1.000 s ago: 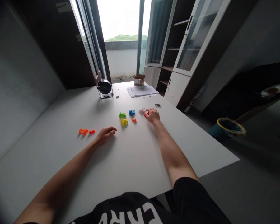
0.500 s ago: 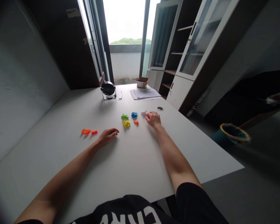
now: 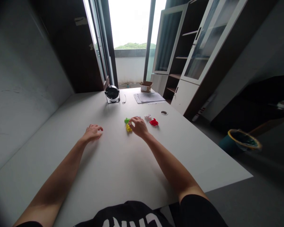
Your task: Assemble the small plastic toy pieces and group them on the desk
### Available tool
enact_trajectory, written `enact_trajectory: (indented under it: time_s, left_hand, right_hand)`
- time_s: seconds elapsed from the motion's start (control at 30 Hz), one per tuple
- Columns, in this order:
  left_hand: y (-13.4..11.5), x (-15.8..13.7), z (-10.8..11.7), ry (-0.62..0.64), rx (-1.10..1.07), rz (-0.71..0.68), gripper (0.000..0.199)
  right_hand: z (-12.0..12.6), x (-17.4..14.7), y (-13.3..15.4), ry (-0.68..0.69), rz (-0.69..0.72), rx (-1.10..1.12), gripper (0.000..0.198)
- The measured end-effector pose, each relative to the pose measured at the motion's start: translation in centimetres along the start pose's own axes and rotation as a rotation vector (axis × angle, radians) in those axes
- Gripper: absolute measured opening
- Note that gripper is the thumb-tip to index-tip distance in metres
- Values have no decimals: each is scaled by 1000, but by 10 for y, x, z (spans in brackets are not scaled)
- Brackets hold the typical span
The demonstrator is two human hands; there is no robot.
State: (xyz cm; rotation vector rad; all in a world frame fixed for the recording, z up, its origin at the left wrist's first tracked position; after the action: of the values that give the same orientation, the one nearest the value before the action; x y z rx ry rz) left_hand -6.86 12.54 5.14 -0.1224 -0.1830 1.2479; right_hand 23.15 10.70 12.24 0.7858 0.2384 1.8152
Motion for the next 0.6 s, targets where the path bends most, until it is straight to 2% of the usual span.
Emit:
enact_trajectory:
  time_s: [0.1,0.17,0.33,0.6]
  left_hand:
    - [12,-4,3,16,58,103,28]
    - [12,-4,3,23,64,119,23]
    - [2,-3,-1,-3,34,82,17]
    - [-13,-5,-17,-42,-27,91,32]
  right_hand:
    - [-33,-18,38,139,74,79,15]
    - [-51,-30,48,203,70,101,15]
    - [-79,-50,45,259,15,58,15]
    - [-90,-55,36,224,19,-41,16]
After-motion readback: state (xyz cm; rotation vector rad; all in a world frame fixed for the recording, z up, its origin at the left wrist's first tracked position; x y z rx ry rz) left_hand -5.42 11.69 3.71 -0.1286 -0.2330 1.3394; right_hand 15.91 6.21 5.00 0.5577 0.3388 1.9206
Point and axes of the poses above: each hand's wrist, its own x-axis towards the middle knuckle, its own z-axis out of the back of the hand, y = z × x, the point moved 10 cm from there along x, towards the middle knuckle, and after that the axes turned 10 degrees about -z, right-handed, at the moved point
